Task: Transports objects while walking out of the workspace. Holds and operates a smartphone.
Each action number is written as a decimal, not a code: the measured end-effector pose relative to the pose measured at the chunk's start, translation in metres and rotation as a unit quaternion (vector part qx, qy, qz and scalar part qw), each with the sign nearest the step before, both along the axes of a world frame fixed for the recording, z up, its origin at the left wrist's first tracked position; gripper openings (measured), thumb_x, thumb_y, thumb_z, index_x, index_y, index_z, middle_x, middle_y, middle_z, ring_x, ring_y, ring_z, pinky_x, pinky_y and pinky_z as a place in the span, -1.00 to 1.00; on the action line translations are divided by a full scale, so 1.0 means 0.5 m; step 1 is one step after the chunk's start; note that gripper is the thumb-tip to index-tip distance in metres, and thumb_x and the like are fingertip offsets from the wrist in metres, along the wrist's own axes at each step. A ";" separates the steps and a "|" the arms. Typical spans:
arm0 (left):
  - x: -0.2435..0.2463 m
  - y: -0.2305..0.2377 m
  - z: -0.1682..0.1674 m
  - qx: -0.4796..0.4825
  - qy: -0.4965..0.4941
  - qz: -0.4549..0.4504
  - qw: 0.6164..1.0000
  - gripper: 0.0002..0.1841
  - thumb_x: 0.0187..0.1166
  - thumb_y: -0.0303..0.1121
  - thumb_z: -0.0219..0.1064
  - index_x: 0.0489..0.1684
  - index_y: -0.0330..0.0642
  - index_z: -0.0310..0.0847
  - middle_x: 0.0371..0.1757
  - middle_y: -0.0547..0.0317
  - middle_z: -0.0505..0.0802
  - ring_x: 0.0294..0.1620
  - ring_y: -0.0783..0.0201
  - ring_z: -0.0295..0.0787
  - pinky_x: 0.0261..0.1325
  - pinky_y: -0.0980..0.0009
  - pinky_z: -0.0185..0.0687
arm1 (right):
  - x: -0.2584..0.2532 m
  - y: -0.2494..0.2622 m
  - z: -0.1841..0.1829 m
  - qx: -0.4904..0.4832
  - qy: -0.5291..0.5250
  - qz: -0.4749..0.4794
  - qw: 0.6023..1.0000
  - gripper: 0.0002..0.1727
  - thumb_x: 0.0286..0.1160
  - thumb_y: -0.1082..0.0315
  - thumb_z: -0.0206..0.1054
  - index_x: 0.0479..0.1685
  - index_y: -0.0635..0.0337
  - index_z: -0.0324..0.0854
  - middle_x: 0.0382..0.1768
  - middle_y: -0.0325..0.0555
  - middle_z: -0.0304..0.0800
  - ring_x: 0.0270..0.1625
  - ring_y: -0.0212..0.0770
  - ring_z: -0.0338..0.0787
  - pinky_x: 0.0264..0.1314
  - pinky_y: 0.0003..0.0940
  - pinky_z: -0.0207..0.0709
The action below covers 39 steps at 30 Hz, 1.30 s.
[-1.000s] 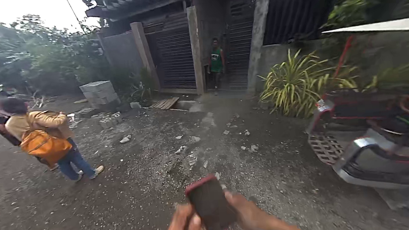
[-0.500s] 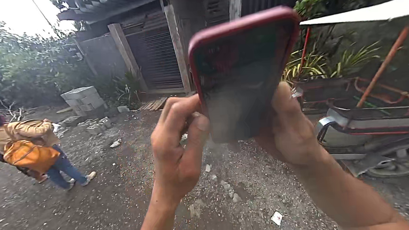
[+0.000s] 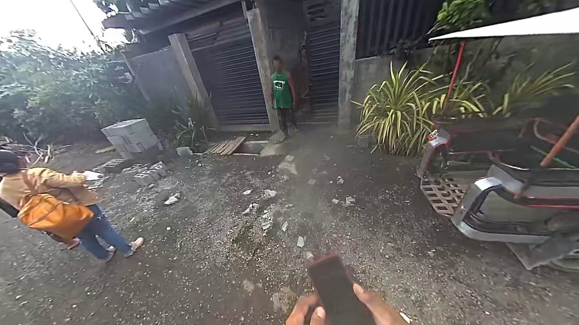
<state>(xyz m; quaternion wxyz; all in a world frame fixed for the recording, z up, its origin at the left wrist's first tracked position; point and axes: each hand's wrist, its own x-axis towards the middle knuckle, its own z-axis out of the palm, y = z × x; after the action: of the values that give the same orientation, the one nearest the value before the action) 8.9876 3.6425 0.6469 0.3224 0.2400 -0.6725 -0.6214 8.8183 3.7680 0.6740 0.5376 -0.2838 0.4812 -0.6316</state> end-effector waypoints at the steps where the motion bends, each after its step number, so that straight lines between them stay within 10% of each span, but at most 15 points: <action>1: -0.004 -0.002 -0.005 0.009 0.007 0.005 1.000 -0.71 0.68 -0.41 0.20 0.19 -0.35 0.74 -0.03 0.06 0.86 -0.32 0.28 0.79 -0.23 0.33 0.82 | -0.001 -0.005 -0.008 -0.005 -0.016 -0.003 1.000 -0.21 0.68 -0.36 0.03 0.67 0.04 0.33 0.21 0.11 0.80 -0.01 0.04 0.88 -0.26 -0.02 0.82; 7: -0.052 -0.061 0.088 -0.040 0.049 0.010 0.998 -0.68 0.76 -0.32 0.15 0.21 -0.37 0.66 -0.19 0.14 0.86 -0.36 0.34 0.78 -0.26 0.36 0.81 | -0.019 -0.043 0.065 -0.072 0.066 0.028 0.995 -0.01 0.45 0.36 0.40 0.85 0.08 -0.19 0.35 0.10 0.66 -0.02 0.05 0.87 -0.20 0.00 0.86; 17: -0.090 -0.076 0.136 -0.084 0.082 -0.015 0.993 -0.72 0.76 -0.33 0.13 0.22 -0.22 0.69 -0.12 0.14 0.79 -0.41 0.32 0.69 -0.37 0.44 0.71 | -0.027 -0.034 0.084 -0.038 0.120 -0.023 0.992 0.08 0.18 0.56 0.46 0.81 -0.10 -0.08 0.25 0.04 0.68 -0.14 -0.05 0.87 -0.15 -0.13 0.86; 24: -0.124 -0.070 0.147 -0.083 0.084 -0.039 0.992 -0.72 0.76 -0.35 0.12 0.21 -0.25 0.68 -0.16 0.12 0.81 -0.41 0.32 0.70 -0.36 0.43 0.71 | -0.040 -0.037 0.089 -0.073 0.070 -0.099 0.990 -0.50 0.79 0.31 0.10 0.66 0.11 0.17 0.14 0.13 0.72 -0.17 -0.01 0.85 -0.29 -0.18 0.82; 39: -0.171 -0.058 0.185 -0.076 0.126 -0.051 0.988 -0.68 0.75 -0.36 0.14 0.21 -0.38 0.70 -0.06 0.00 0.82 -0.43 0.30 0.72 -0.40 0.43 0.74 | -0.074 -0.024 0.110 -0.142 0.069 -0.108 0.982 -0.38 0.73 0.17 0.20 0.70 0.08 0.12 0.17 0.10 0.76 -0.17 -0.01 0.87 -0.35 -0.17 0.81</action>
<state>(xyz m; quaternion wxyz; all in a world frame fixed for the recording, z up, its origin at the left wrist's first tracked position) 8.9020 3.6135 0.7395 0.3897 0.1002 -0.6835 -0.6091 8.7812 3.7557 0.7292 0.3866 -0.3462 0.4502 -0.7266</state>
